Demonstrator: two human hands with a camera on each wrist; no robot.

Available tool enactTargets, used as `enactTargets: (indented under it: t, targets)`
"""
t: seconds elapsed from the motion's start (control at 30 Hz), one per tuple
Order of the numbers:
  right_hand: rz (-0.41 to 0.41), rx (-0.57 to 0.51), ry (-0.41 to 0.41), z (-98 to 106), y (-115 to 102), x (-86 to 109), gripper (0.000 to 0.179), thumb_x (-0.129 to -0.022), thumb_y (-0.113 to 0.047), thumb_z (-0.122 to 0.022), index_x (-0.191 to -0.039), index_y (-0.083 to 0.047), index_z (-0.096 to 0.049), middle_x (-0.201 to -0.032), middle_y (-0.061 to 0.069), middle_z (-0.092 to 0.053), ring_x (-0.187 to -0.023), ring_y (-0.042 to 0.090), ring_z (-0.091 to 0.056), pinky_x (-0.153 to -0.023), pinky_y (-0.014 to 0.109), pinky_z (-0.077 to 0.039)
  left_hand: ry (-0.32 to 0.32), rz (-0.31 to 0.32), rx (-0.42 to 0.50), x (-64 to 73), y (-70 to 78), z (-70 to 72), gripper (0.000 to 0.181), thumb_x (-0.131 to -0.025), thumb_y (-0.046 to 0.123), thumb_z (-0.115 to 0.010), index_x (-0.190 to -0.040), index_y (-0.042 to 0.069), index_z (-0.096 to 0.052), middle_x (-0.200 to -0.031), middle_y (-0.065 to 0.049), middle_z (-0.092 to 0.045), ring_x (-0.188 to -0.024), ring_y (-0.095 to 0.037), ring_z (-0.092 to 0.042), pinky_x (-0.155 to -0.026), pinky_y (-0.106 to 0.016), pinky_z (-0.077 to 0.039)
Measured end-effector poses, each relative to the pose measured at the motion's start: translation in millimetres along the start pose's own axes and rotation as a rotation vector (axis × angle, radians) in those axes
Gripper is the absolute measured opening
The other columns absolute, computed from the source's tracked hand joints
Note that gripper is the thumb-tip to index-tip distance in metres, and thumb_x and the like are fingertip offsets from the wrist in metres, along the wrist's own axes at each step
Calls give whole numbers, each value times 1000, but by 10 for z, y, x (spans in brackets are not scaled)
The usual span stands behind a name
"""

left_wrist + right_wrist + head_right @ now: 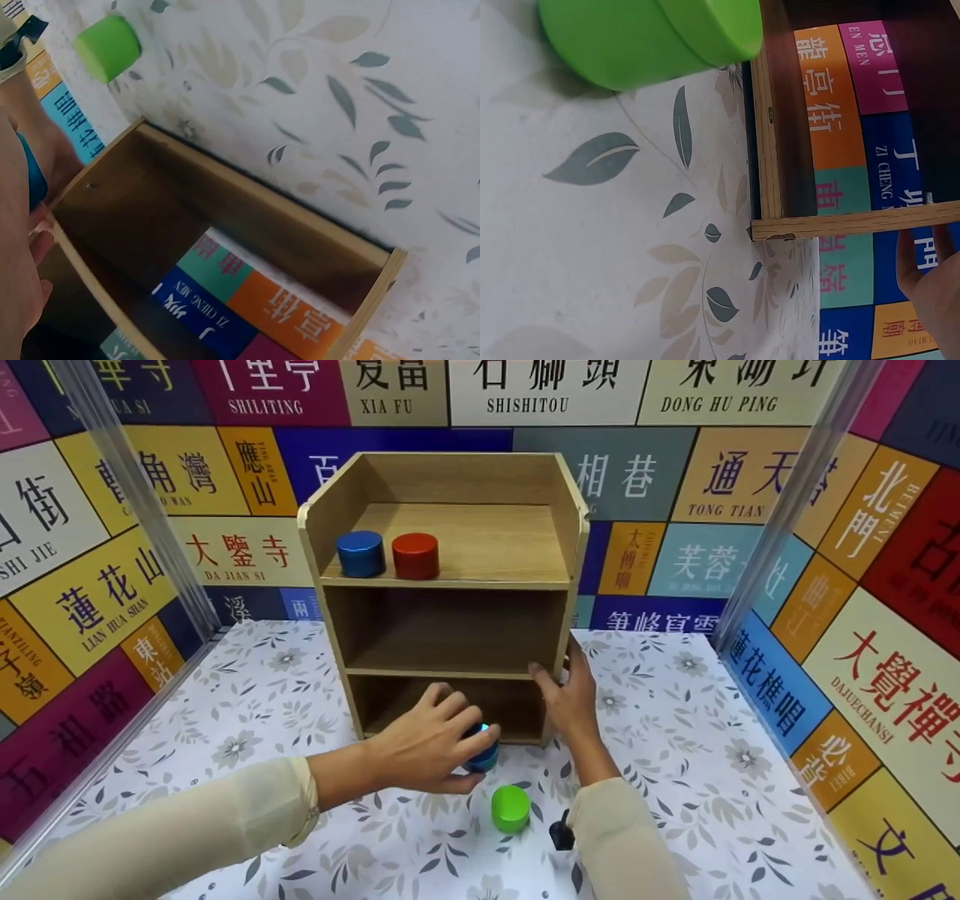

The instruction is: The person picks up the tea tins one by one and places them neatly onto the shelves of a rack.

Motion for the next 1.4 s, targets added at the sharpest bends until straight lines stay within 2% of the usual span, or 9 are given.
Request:
enactTargets:
  t: [0.17, 0.4, 0.8, 1.07, 1.4]
  targets:
    - [-4, 7, -24, 9, -1, 9, 69, -97, -38, -65, -155, -17, -35, -150, 16, -50, -139, 35, -47, -114, 53, -37, -6, 8, 7, -83, -107, 98, 58, -96, 63, -35, -137, 26, -51, -110, -1, -63, -98, -25, -57, -92, -51, -49]
    - [-2, 6, -35, -11, 11, 10, 72, -97, -39, -65, -158, -19, -32, -152, 16, -47, -143, 37, -44, -116, 54, -35, -28, 25, 21, -182, -283, 205, 60, -95, 65, -39, -139, 25, -49, -114, -4, -62, -103, -26, -56, -95, -52, -47]
    - [12, 33, -8, 13, -6, 13, 70, -96, -41, -66, -156, -20, -35, -148, 18, -52, -137, 35, -50, -112, 51, -39, 58, 82, 27, -403, -567, 414, 57, -96, 62, -39, -136, 23, -52, -107, -5, -61, -101, -28, -54, -95, -54, -44]
    - [10, -4, -28, 0, -25, 32, 68, -97, -37, -65, -156, -23, -35, -149, 14, -52, -138, 31, -49, -113, 49, -37, 146, 115, 11, -486, -793, 549, 56, -96, 61, -41, -133, 22, -55, -105, -6, -63, -101, -30, -54, -96, -57, -40]
    - [3, 3, -26, 15, -31, 17, 71, -97, -40, -65, -158, -24, -32, -155, 13, -47, -143, 33, -45, -117, 51, -35, 162, 195, -21, -634, -1129, 746, 60, -98, 65, -36, -138, 22, -52, -119, -9, -64, -113, -30, -54, -103, -57, -35]
Point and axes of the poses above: each hand's wrist, its own x-axis away from the middle knuckle, its own z-axis out of the back of the hand, y = z × x, the point moved 6 cm from there along -x, towards the middle knuckle
